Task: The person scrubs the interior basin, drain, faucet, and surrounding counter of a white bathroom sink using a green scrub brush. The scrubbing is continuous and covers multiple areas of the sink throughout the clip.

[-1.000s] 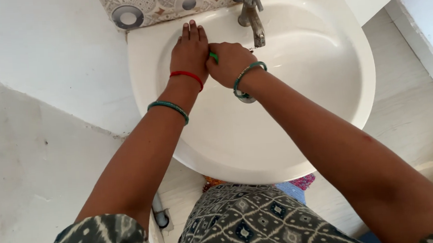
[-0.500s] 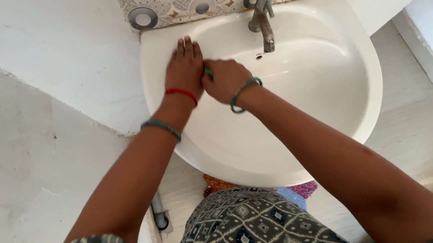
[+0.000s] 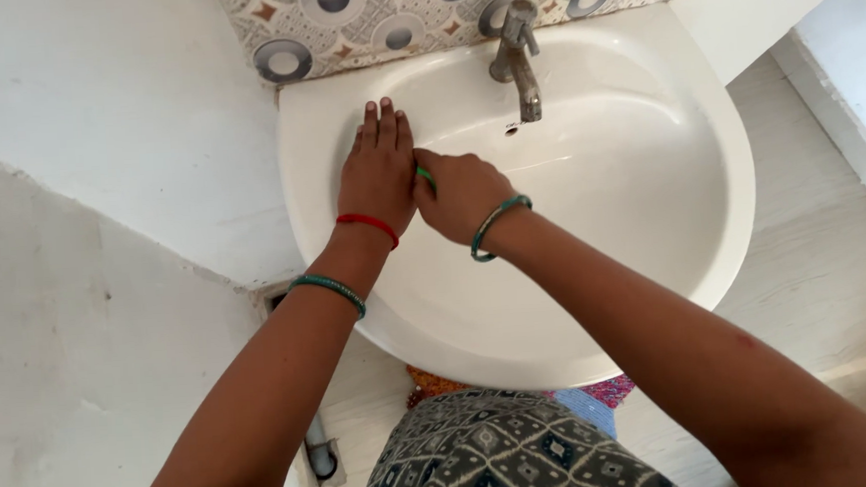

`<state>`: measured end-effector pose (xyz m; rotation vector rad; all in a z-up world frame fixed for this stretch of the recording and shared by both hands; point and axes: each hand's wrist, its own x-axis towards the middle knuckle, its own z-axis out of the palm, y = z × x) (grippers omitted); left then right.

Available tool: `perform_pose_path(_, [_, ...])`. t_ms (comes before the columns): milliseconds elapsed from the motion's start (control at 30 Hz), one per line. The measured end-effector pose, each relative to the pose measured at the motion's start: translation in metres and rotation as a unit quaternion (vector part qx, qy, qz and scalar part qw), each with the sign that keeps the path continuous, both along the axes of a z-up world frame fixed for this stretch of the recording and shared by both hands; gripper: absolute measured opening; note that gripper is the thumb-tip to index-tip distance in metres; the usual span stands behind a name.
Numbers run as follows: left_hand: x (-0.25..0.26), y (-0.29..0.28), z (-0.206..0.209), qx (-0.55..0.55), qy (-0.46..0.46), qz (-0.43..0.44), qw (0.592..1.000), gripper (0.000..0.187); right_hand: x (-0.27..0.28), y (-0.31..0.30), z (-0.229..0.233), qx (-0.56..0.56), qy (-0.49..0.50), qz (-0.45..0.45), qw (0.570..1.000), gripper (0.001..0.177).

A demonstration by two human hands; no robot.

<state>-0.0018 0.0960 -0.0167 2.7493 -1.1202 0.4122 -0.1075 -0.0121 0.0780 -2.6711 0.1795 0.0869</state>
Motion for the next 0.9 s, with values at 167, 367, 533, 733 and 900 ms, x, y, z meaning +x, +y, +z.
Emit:
perform_pose_path(167, [0.026, -0.015, 0.001, -0.03, -0.006, -0.013, 0.999, 0.065, 0.026, -0.008, 0.001, -0.026, -0.022, -0.01, 0.999, 0.032])
perform_pose_path(367, [0.008, -0.036, -0.004, -0.004, -0.005, -0.041, 0.999, 0.069, -0.002, -0.02, 0.001, -0.016, -0.024, -0.038, 0.999, 0.037])
perform_pose_path(533, [0.026, -0.067, 0.0, -0.045, 0.02, -0.063, 0.997, 0.066, 0.012, -0.042, 0.0, -0.063, -0.03, -0.064, 0.996, 0.031])
perform_pose_path(733, [0.023, -0.097, -0.002, -0.038, 0.016, -0.104, 0.994, 0.062, 0.005, -0.064, 0.001, -0.06, -0.024, -0.097, 0.993, 0.027])
perform_pose_path(900, [0.008, -0.108, 0.005, -0.04, 0.048, -0.114, 0.991, 0.064, -0.003, -0.074, 0.0, -0.071, -0.008, -0.109, 0.991, 0.026])
